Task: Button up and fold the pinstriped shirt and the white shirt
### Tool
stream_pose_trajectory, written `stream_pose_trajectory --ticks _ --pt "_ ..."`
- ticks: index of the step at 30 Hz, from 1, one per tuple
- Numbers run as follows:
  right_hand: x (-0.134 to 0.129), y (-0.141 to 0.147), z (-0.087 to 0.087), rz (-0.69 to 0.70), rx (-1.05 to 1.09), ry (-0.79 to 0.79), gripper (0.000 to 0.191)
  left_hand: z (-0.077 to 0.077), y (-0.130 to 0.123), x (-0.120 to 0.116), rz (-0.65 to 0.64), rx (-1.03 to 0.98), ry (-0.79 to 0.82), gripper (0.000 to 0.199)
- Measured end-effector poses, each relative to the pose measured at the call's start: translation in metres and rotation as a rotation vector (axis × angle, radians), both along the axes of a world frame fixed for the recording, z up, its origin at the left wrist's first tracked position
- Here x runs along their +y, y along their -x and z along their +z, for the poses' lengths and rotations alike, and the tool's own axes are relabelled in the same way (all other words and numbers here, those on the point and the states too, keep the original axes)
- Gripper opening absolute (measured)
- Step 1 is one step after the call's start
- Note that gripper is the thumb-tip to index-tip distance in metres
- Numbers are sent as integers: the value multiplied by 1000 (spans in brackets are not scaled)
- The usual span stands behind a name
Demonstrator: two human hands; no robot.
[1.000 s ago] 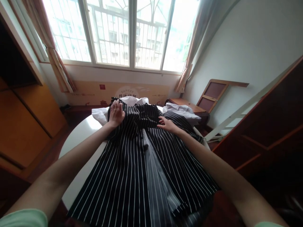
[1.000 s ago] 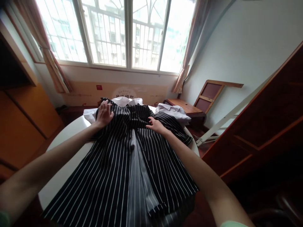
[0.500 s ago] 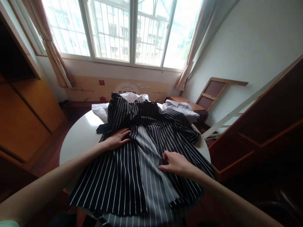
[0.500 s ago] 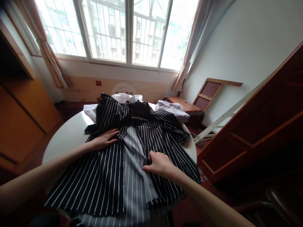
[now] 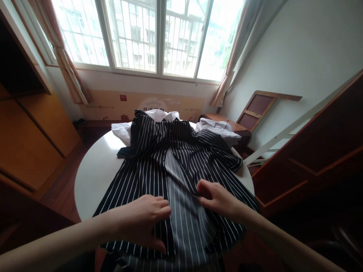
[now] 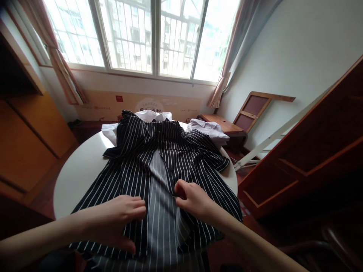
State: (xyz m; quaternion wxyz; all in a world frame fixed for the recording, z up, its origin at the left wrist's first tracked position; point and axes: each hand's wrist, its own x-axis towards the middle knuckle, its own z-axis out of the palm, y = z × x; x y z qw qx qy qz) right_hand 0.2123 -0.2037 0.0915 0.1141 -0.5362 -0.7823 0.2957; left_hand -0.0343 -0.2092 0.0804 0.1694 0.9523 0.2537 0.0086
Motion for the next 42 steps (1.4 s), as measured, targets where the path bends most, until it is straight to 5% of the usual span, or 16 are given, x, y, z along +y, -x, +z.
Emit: stream_pose_trajectory --ticks 8,13,17,24,26,29,31,33,37,42 --pt "-44 30 -29 162 -110 -98 16 -8 -6 -27 16 40 -47 30" --pt "-56 28 -31 194 -127 -119 16 -18 -11 -31 -3 21 -117 19" --pt "-56 23 -16 146 -38 -175 17 -16 -11 -30 23 -145 -107 18" --pt "-57 16 28 53 165 -400 5 9 -6 -33 96 -542 -19 17" --pt "-61 18 34 126 181 -353 5 15 -6 -33 -10 -477 61 17" --pt "-61 20 38 398 136 -68 17 22 -5 -25 -183 -273 265 12" --pt "-52 19 40 536 103 97 25 24 -3 -10 -158 -244 377 17" --pt "-30 16 40 518 112 116 26 23 0 18 -20 -317 429 25" --pt "47 16 30 270 214 -77 24 9 -3 100 311 -449 275 27" --pt "153 42 -5 -125 267 -168 14 -32 -29 196 681 -429 -25 16"
